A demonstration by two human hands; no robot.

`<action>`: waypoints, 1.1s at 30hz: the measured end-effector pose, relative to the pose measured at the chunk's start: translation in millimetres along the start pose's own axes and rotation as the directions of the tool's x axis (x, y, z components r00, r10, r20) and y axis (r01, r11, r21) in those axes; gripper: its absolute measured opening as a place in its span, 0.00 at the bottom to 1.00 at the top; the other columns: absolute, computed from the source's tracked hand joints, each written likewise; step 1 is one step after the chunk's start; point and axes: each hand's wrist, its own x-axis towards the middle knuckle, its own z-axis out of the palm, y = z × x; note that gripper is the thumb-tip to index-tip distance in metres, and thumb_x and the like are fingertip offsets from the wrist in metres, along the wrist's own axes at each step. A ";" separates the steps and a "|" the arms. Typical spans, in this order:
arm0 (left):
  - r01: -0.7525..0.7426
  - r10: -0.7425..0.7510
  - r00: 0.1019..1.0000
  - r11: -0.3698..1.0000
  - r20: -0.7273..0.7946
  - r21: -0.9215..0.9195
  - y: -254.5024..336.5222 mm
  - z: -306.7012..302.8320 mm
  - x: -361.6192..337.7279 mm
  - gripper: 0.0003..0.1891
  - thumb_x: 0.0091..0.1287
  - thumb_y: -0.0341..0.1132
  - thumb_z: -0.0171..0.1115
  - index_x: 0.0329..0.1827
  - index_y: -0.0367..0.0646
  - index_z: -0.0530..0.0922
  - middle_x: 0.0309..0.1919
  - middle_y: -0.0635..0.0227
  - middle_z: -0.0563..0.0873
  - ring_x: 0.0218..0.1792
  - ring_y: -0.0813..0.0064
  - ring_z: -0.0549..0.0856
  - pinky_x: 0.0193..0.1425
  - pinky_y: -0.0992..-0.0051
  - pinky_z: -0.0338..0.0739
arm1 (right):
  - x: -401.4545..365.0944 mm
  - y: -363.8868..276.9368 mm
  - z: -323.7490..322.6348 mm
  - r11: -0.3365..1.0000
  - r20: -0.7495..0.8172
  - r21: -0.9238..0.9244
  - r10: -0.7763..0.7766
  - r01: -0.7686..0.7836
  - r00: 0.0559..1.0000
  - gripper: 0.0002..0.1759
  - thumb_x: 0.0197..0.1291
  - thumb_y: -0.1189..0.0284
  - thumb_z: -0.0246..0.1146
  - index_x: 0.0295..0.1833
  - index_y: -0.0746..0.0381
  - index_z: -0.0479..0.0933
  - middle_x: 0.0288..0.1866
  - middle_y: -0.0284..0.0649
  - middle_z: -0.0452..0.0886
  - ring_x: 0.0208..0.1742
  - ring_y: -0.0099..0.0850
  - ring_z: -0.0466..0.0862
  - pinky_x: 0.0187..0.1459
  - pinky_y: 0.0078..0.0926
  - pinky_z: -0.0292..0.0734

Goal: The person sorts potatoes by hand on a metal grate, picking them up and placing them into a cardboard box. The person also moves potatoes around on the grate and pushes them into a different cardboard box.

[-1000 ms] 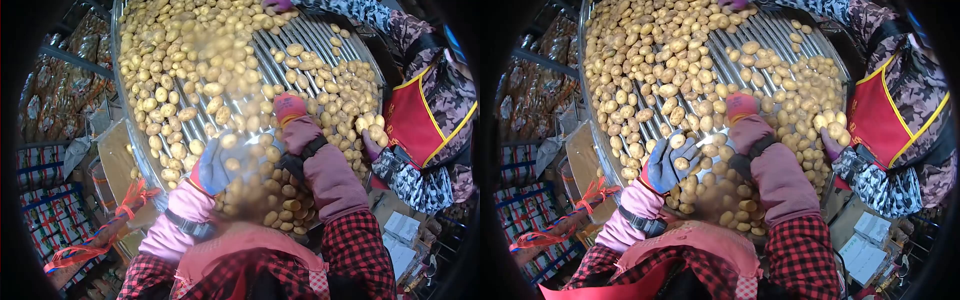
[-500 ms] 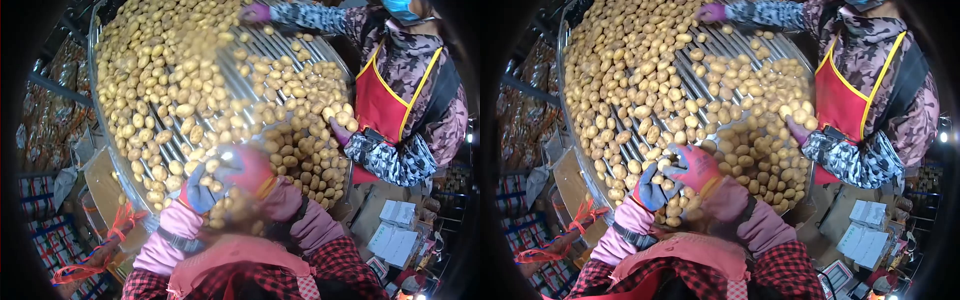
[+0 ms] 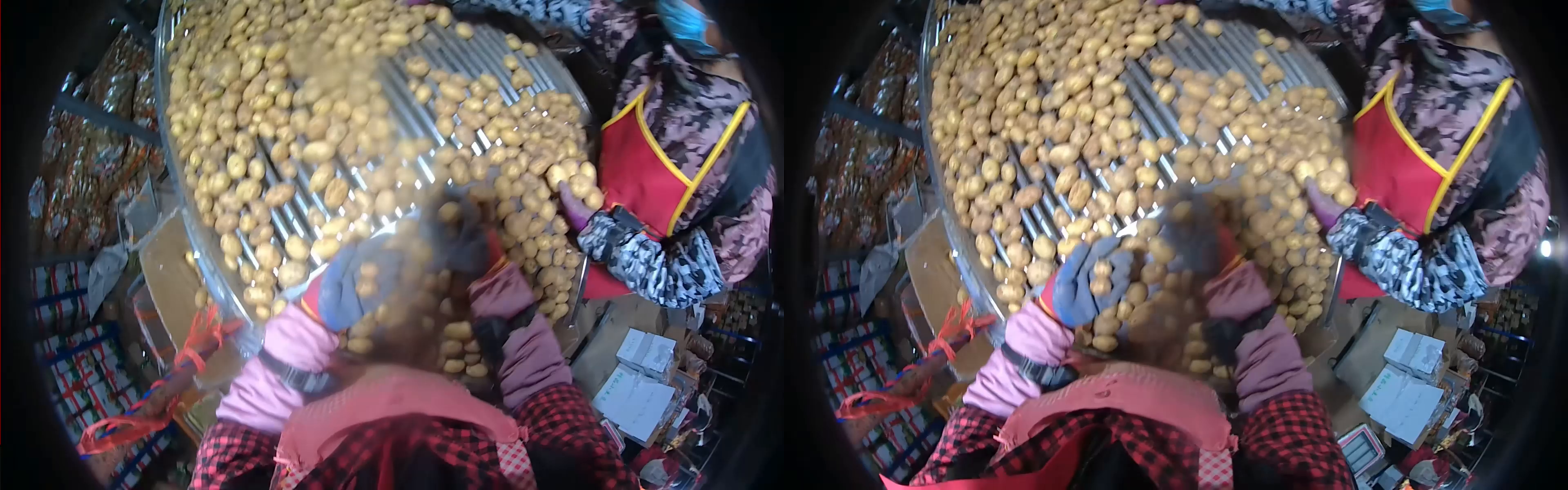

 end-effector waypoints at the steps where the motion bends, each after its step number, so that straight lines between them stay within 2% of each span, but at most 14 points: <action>1: -0.011 0.011 1.000 1.000 -0.003 0.029 0.9 -2.5 -1.1 0.29 0.81 0.56 0.47 0.78 0.48 0.67 0.69 0.61 0.78 0.68 0.66 0.79 0.73 0.60 0.74 | -1.2 -36.6 29.7 0.974 -0.095 0.224 0.030 -0.008 0.995 0.23 0.78 0.65 0.56 0.75 0.52 0.68 0.58 0.35 0.80 0.57 0.28 0.83 0.59 0.34 0.80; 2: -0.022 0.022 1.000 0.998 -0.007 0.059 1.7 -5.0 -1.9 0.30 0.81 0.57 0.46 0.78 0.50 0.67 0.71 0.61 0.77 0.68 0.66 0.78 0.74 0.60 0.74 | 1.3 -42.4 30.6 0.940 -0.054 0.333 0.101 -0.078 0.993 0.24 0.78 0.64 0.55 0.76 0.51 0.67 0.60 0.35 0.79 0.57 0.29 0.82 0.59 0.35 0.80; 3: 0.084 -0.109 0.994 0.821 -0.011 -0.565 4.3 -0.5 -1.5 0.30 0.81 0.58 0.46 0.79 0.51 0.67 0.72 0.60 0.76 0.69 0.65 0.78 0.75 0.59 0.73 | 1.4 -49.8 23.7 0.890 -0.011 0.432 0.163 -0.143 0.987 0.24 0.79 0.63 0.54 0.77 0.51 0.66 0.62 0.36 0.79 0.58 0.29 0.82 0.60 0.35 0.80; 4: 0.099 -0.116 0.993 0.772 0.015 -0.628 10.5 1.4 0.2 0.31 0.81 0.59 0.46 0.79 0.51 0.65 0.72 0.59 0.75 0.70 0.63 0.77 0.76 0.57 0.71 | 2.4 -53.2 19.3 0.830 0.036 0.520 0.214 -0.201 0.976 0.25 0.79 0.62 0.53 0.78 0.50 0.65 0.64 0.36 0.78 0.59 0.29 0.82 0.60 0.36 0.80; 7: 0.000 -0.011 0.998 0.988 -0.068 -0.157 6.9 -1.9 0.5 0.31 0.81 0.56 0.46 0.80 0.50 0.64 0.72 0.58 0.75 0.70 0.61 0.77 0.77 0.56 0.71 | 6.0 -41.7 23.7 0.809 0.090 0.534 0.235 -0.246 0.968 0.27 0.79 0.61 0.53 0.80 0.49 0.62 0.70 0.38 0.75 0.62 0.32 0.81 0.62 0.37 0.79; 9: -0.002 -0.010 0.997 0.988 -0.079 -0.154 5.3 -4.6 0.7 0.29 0.82 0.54 0.46 0.79 0.49 0.65 0.71 0.57 0.76 0.70 0.60 0.77 0.77 0.56 0.71 | 2.5 -33.9 31.9 0.927 0.144 0.335 0.129 -0.170 0.981 0.28 0.79 0.61 0.54 0.81 0.49 0.61 0.72 0.39 0.73 0.63 0.33 0.81 0.62 0.37 0.79; 14: -0.012 -0.001 0.994 0.992 -0.105 -0.127 -4.1 -10.7 -0.5 0.26 0.83 0.48 0.46 0.79 0.47 0.65 0.70 0.57 0.76 0.69 0.59 0.78 0.76 0.56 0.71 | 0.6 -37.1 50.8 0.777 0.109 0.508 0.369 -0.371 0.923 0.30 0.77 0.65 0.58 0.80 0.50 0.61 0.72 0.39 0.73 0.63 0.31 0.80 0.60 0.29 0.79; 16: 0.000 -0.021 0.994 0.981 -0.104 -0.194 -6.1 -10.4 -0.5 0.25 0.84 0.46 0.46 0.79 0.46 0.65 0.70 0.56 0.77 0.69 0.58 0.78 0.76 0.55 0.71 | -3.1 -41.5 60.7 0.828 0.110 0.439 0.336 -0.349 0.935 0.29 0.76 0.67 0.59 0.79 0.52 0.63 0.69 0.37 0.76 0.61 0.28 0.80 0.58 0.26 0.78; 19: 0.096 -0.196 0.977 0.760 -0.085 -0.643 9.5 -1.8 0.4 0.24 0.84 0.44 0.45 0.78 0.46 0.66 0.66 0.58 0.80 0.64 0.63 0.82 0.69 0.62 0.79 | -10.0 -49.4 67.7 0.967 0.040 -0.043 0.253 -0.251 0.967 0.23 0.74 0.66 0.61 0.72 0.55 0.72 0.61 0.36 0.81 0.57 0.26 0.81 0.57 0.24 0.78; 22: 0.222 -0.307 0.952 0.726 -0.017 -0.651 18.0 5.7 1.0 0.24 0.84 0.46 0.46 0.77 0.46 0.67 0.60 0.61 0.84 0.55 0.69 0.87 0.56 0.71 0.85 | -8.2 -40.8 65.7 0.945 0.033 -0.117 0.310 -0.305 0.950 0.21 0.68 0.66 0.68 0.64 0.58 0.79 0.54 0.35 0.85 0.53 0.26 0.83 0.56 0.26 0.78; 26: 0.264 -0.275 0.960 0.953 -0.057 -0.145 18.1 15.5 1.2 0.25 0.84 0.51 0.46 0.74 0.46 0.71 0.56 0.63 0.85 0.47 0.73 0.87 0.45 0.76 0.84 | -5.0 -26.6 74.0 0.883 0.235 -0.463 0.036 0.079 0.971 0.28 0.54 0.67 0.77 0.61 0.60 0.81 0.54 0.36 0.86 0.54 0.29 0.84 0.58 0.29 0.79; 28: 0.385 -0.414 0.908 0.885 -0.064 -0.262 1.0 -2.6 -2.9 0.26 0.84 0.53 0.45 0.73 0.46 0.71 0.54 0.65 0.86 0.44 0.76 0.86 0.42 0.78 0.82 | -6.7 -39.1 85.6 0.792 0.322 -0.585 0.030 0.174 0.946 0.34 0.49 0.70 0.80 0.64 0.61 0.80 0.58 0.37 0.85 0.58 0.31 0.84 0.60 0.31 0.78; 30: 0.291 -0.339 0.932 0.911 -0.129 -0.292 35.0 33.7 -1.8 0.27 0.84 0.54 0.44 0.75 0.46 0.68 0.51 0.70 0.85 0.41 0.81 0.84 0.39 0.80 0.80 | -5.9 -60.6 99.1 0.853 0.325 -0.515 0.096 0.091 0.941 0.36 0.50 0.72 0.79 0.67 0.61 0.78 0.63 0.39 0.83 0.63 0.32 0.82 0.64 0.32 0.77; 33: 0.229 -0.225 0.953 0.973 -0.201 -0.006 21.1 11.5 2.6 0.26 0.84 0.54 0.44 0.74 0.45 0.69 0.50 0.72 0.83 0.41 0.83 0.83 0.40 0.81 0.79 | -3.7 -60.3 103.0 0.914 0.352 -0.402 0.101 0.053 0.931 0.40 0.51 0.75 0.78 0.71 0.60 0.74 0.68 0.41 0.81 0.66 0.31 0.80 0.67 0.32 0.75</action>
